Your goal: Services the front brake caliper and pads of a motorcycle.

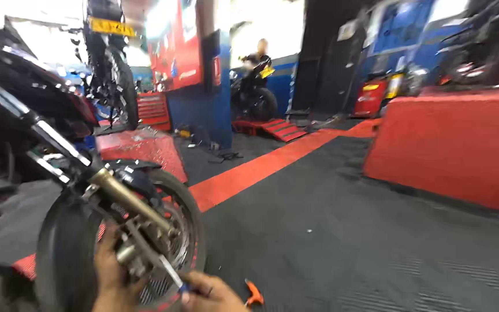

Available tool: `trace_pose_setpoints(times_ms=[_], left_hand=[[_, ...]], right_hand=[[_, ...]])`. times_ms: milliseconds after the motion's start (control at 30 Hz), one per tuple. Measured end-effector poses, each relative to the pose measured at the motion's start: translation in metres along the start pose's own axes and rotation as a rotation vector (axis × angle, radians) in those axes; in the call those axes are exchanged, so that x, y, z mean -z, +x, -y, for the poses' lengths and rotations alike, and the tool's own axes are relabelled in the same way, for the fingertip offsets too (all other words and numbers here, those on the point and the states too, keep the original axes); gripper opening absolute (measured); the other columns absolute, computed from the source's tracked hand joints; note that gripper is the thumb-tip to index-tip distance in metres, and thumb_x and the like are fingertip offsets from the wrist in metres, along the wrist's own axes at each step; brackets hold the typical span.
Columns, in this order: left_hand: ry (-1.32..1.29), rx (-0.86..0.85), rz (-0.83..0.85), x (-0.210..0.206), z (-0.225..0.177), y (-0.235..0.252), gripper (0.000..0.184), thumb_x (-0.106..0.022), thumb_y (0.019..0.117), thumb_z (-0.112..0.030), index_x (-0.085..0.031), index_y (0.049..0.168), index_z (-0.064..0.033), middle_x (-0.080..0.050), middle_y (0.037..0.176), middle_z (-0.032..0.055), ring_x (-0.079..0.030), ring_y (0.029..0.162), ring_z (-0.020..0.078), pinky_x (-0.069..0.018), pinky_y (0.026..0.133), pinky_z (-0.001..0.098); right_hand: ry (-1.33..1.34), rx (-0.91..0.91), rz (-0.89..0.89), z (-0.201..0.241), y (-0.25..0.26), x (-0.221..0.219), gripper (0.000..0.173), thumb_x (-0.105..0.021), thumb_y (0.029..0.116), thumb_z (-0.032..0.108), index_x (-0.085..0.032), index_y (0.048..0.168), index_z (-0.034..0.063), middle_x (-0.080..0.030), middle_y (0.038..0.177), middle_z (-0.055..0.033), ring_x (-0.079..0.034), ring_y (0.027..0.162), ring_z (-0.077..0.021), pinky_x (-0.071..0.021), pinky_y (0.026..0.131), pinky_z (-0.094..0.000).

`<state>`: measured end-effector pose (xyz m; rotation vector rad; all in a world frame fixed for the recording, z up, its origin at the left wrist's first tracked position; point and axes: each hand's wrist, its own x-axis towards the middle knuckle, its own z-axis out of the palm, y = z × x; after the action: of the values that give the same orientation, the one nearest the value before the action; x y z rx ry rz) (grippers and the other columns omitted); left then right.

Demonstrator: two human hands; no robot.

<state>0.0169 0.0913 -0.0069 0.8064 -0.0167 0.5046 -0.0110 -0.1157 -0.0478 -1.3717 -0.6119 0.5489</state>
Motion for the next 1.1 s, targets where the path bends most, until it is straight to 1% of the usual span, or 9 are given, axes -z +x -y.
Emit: trace_pose_setpoints(times_ms=[100,167,267,367,433,500,733,967,1100], left_hand=[[-0.053,0.07,-0.014,0.001,-0.007,-0.003,0.056,-0.033,0.1041,-0.06,-0.068,0.096,-0.0163,-0.071,0.083,0.007,-0.071,0.072,0.0188,-0.0619,0.061,0.0423],[-0.068,0.097,0.01,0.003,-0.009,-0.002,0.055,-0.04,0.101,-0.061,-0.068,0.102,-0.0141,-0.073,0.092,0.0115,-0.073,0.08,0.0241,-0.0622,0.066,0.0457],[-0.076,0.117,0.025,0.005,-0.009,-0.001,0.055,-0.05,0.0961,-0.065,-0.068,0.107,-0.0139,-0.073,0.098,0.0136,-0.074,0.086,0.0271,-0.0625,0.068,0.048],[-0.095,0.115,0.071,0.008,-0.007,0.001,0.053,-0.053,0.0947,-0.063,-0.068,0.109,-0.0145,-0.073,0.103,0.0144,-0.073,0.091,0.0289,-0.0623,0.072,0.0499],[-0.109,0.105,0.118,0.01,-0.006,0.001,0.053,-0.052,0.0955,-0.062,-0.067,0.112,-0.0138,-0.072,0.106,0.0151,-0.072,0.096,0.0303,-0.0614,0.077,0.0521],[-0.128,0.084,0.152,0.01,-0.005,0.001,0.047,-0.053,0.096,-0.056,-0.068,0.11,-0.0136,-0.072,0.106,0.0147,-0.072,0.096,0.0302,-0.0614,0.077,0.0521],[-0.177,-0.029,0.208,0.012,0.006,-0.002,0.032,-0.059,0.0936,-0.039,-0.069,0.105,-0.0111,-0.072,0.108,0.0139,-0.071,0.102,0.0289,-0.0608,0.084,0.0501],[-0.137,-0.124,0.224,0.007,0.011,-0.001,0.031,-0.053,0.099,-0.035,-0.067,0.109,-0.0094,-0.071,0.106,0.0135,-0.071,0.101,0.0273,-0.0606,0.084,0.0495],[-0.125,-0.155,0.173,0.002,0.011,-0.001,0.028,-0.052,0.0995,-0.033,-0.068,0.103,-0.0101,-0.072,0.098,0.0109,-0.072,0.093,0.0238,-0.0619,0.077,0.0471]], right_hand=[[-0.014,0.015,0.07,-0.002,-0.002,0.001,0.044,-0.048,0.1065,0.021,-0.051,0.15,0.0147,-0.061,0.078,-0.0042,-0.049,0.05,-0.0131,-0.0434,0.042,-0.0301],[-0.053,0.054,0.067,-0.004,-0.004,-0.001,0.045,-0.048,0.1069,0.021,-0.05,0.151,0.0148,-0.062,0.08,-0.0038,-0.051,0.052,-0.0136,-0.0449,0.043,-0.0304],[-0.102,0.053,0.026,-0.006,-0.005,-0.004,0.045,-0.049,0.1068,0.022,-0.05,0.151,0.0161,-0.063,0.082,-0.003,-0.053,0.053,-0.0141,-0.0467,0.044,-0.0311],[-0.061,0.005,0.021,-0.005,-0.001,-0.004,0.044,-0.049,0.107,0.027,-0.051,0.15,0.0195,-0.063,0.083,-0.003,-0.052,0.051,-0.014,-0.0456,0.042,-0.03],[-0.008,0.0,0.015,-0.009,0.001,-0.011,0.043,-0.048,0.1067,0.028,-0.052,0.148,0.0192,-0.058,0.079,-0.0021,-0.05,0.049,-0.0137,-0.0442,0.04,-0.0296],[0.02,0.003,-0.02,-0.014,0.003,-0.023,0.041,-0.047,0.1064,0.03,-0.053,0.145,0.0191,-0.054,0.075,-0.0016,-0.048,0.049,-0.0148,-0.0439,0.041,-0.0315],[0.074,0.026,-0.136,-0.026,0.006,-0.047,0.034,-0.048,0.1047,0.029,-0.061,0.134,0.0181,-0.054,0.074,0.0,-0.048,0.051,-0.0146,-0.0439,0.045,-0.0332],[0.178,0.014,-0.217,-0.028,0.007,-0.058,0.031,-0.05,0.1041,0.028,-0.063,0.129,0.0156,-0.055,0.074,-0.0009,-0.049,0.051,-0.0152,-0.0434,0.043,-0.0316],[0.241,0.018,-0.27,-0.028,0.008,-0.069,0.029,-0.051,0.1037,0.027,-0.063,0.128,0.0139,-0.054,0.073,-0.002,-0.047,0.049,-0.0156,-0.0419,0.041,-0.0322]])
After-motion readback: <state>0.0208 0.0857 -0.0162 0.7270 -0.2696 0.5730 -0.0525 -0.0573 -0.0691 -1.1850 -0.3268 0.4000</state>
